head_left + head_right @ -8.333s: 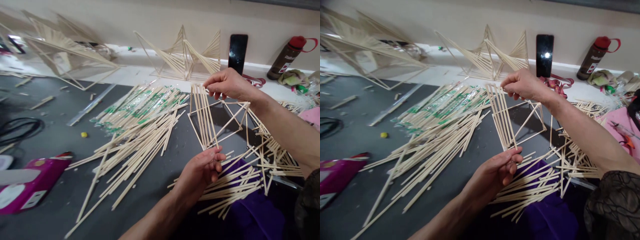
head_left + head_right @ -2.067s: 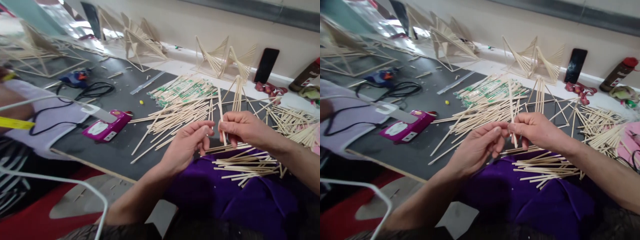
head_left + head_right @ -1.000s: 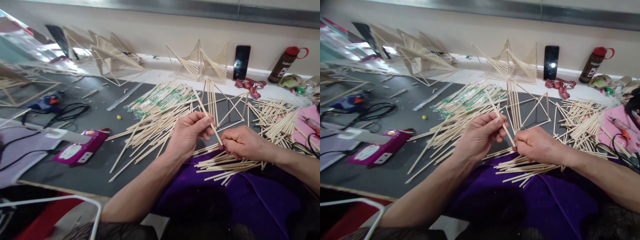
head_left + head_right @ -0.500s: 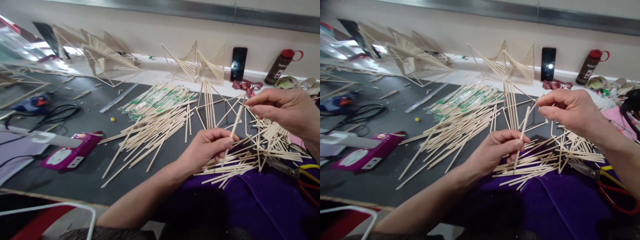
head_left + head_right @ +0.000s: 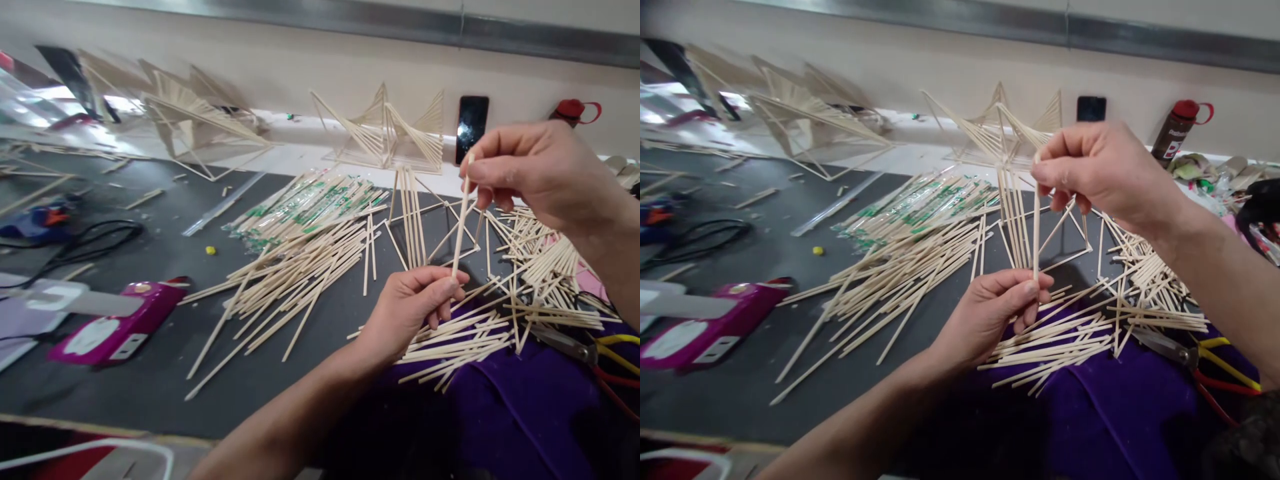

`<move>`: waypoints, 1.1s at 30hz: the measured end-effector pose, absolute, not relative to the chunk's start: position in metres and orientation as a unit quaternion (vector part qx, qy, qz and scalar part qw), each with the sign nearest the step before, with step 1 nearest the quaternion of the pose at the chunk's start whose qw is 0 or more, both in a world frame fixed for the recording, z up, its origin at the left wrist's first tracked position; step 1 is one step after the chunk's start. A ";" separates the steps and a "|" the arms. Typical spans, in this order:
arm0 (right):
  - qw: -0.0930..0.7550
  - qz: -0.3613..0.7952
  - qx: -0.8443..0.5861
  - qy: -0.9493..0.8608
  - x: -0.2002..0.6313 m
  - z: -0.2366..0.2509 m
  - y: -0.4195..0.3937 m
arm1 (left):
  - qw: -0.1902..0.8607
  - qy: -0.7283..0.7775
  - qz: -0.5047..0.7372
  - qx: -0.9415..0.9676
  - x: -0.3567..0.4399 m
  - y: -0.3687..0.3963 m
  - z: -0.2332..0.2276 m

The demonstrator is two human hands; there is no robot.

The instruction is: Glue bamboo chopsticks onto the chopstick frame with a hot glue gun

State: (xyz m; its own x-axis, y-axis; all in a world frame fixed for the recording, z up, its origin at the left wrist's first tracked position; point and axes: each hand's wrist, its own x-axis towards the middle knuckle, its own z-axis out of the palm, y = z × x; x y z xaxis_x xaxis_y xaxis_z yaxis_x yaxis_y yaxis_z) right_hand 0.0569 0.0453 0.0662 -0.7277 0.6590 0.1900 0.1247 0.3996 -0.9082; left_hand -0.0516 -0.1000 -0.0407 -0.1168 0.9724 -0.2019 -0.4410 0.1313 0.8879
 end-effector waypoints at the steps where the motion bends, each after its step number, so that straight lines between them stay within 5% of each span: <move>1: 0.266 0.494 -0.253 -0.788 0.051 0.068 0.051 | 0.602 0.454 0.596 0.275 -0.053 -0.100 -0.043; 18: 0.135 0.544 -0.300 -0.772 -0.005 0.022 0.126 | 0.714 0.455 0.528 0.063 -0.079 -0.105 -0.061; 33: 0.085 0.556 -0.296 -0.772 -0.020 0.003 0.131 | 0.689 0.454 0.561 0.064 -0.081 -0.104 -0.067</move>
